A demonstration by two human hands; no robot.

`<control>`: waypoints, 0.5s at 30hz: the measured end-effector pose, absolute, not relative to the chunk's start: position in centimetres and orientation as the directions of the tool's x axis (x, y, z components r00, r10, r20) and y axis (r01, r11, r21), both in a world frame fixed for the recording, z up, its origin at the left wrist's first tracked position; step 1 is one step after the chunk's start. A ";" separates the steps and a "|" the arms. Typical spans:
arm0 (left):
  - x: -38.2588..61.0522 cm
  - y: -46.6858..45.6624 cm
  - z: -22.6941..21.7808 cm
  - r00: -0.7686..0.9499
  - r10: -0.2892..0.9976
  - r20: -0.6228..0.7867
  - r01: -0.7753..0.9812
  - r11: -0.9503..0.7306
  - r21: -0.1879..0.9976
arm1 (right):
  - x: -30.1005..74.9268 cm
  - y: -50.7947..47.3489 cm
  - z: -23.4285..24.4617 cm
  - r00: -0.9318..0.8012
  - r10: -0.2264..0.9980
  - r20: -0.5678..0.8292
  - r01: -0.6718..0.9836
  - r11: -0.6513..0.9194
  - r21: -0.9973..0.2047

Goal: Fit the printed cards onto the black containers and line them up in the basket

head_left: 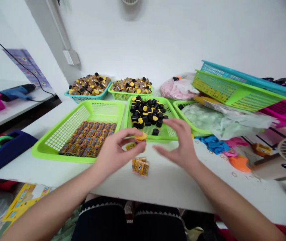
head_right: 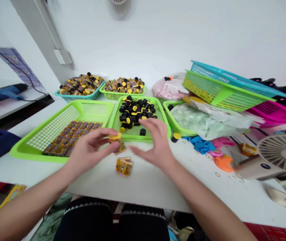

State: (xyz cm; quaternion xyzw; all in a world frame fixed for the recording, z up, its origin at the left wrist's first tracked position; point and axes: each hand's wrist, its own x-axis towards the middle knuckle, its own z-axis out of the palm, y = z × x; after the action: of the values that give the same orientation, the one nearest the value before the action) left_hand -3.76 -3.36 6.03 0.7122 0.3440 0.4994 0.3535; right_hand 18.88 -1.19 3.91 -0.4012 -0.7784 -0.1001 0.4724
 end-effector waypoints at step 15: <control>-10.0 15.9 5.2 0.090 0.992 -0.088 0.951 -0.060 0.304 | 20.5 8.1 5.4 -0.266 0.963 0.042 0.870 0.259 -0.419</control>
State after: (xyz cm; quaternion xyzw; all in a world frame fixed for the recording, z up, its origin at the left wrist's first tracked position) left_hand -9.97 15.91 5.25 0.7244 0.6705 0.0720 0.1432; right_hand 20.47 8.11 5.40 -0.5876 -0.7798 0.1586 0.1464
